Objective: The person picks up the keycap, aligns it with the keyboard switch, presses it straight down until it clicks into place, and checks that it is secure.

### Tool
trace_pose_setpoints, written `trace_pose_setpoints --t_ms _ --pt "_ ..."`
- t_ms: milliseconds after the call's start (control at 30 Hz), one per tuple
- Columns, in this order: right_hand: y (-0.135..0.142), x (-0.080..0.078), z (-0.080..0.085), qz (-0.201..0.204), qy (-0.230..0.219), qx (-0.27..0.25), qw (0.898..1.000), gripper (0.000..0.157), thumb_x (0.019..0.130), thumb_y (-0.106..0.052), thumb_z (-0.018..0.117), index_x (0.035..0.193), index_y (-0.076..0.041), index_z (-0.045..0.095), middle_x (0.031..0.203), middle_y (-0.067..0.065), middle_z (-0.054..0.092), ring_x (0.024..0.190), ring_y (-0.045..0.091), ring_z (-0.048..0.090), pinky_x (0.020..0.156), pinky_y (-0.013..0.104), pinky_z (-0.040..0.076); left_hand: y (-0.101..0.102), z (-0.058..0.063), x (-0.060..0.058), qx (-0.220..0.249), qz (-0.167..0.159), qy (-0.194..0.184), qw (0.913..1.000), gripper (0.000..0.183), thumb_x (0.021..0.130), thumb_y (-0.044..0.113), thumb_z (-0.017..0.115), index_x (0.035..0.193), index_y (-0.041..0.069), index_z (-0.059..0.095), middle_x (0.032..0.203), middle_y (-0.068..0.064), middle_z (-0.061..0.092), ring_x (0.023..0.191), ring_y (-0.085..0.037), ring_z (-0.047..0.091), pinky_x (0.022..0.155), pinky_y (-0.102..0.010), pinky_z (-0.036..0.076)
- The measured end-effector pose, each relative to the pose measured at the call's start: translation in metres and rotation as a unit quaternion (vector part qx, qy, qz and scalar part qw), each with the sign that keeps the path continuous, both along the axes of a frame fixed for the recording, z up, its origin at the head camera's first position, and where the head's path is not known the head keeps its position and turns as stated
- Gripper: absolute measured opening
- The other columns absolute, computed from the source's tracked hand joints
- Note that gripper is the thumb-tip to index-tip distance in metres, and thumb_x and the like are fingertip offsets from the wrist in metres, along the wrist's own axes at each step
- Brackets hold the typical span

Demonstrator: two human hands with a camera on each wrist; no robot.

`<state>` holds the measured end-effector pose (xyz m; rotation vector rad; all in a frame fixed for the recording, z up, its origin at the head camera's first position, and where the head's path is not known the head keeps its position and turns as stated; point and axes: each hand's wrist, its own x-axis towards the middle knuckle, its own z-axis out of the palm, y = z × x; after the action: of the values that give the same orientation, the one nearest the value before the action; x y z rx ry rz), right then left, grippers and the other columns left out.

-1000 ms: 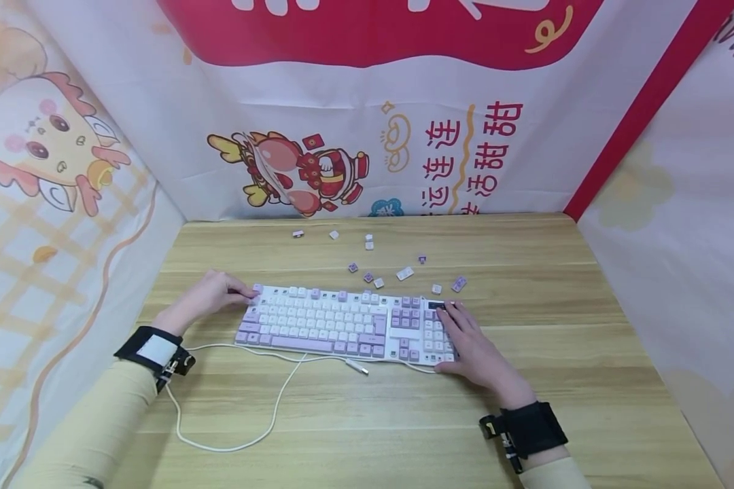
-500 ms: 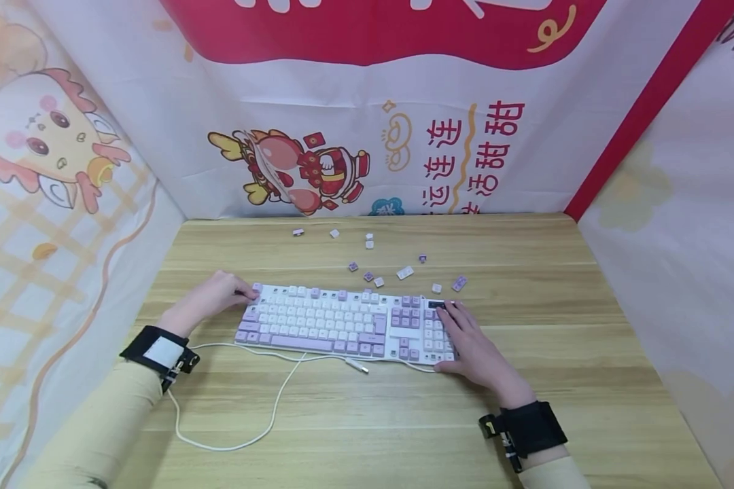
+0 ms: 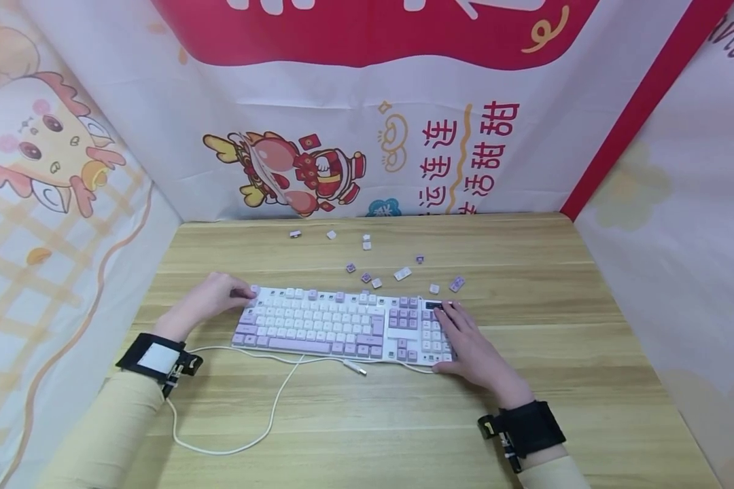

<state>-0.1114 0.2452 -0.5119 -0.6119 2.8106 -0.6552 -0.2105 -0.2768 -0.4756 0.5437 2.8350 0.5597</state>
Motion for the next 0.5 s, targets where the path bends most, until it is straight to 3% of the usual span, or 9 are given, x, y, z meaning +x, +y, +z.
trace_pose_setpoints --t_ms 333,500 --pt "0.0005 0.0017 -0.0001 -0.002 -0.001 0.001 1.0 0.105 0.078 -0.039 0.083 0.157 -0.003 0.024 0.166 0.022 0.016 0.153 0.045 0.012 0.121 0.06 0.023 0.0037 0.0095 0.0035 0.007 -0.002 0.027 0.9996 0.011 0.087 0.013 0.077 0.097 0.011 0.079 0.098 -0.007 0.078 0.091 -0.022 0.074 0.085 -0.042 0.059" --pt "0.0002 0.0011 0.0002 0.0 0.004 -0.004 1.0 0.105 0.078 -0.039 0.083 0.157 -0.003 0.024 0.166 0.022 0.016 0.153 0.045 0.012 0.121 0.06 0.023 0.0077 0.011 0.0025 0.001 0.008 0.023 0.9997 0.012 0.09 0.014 0.073 0.101 0.01 0.078 0.099 -0.007 0.078 0.093 -0.023 0.073 0.087 -0.043 0.059"
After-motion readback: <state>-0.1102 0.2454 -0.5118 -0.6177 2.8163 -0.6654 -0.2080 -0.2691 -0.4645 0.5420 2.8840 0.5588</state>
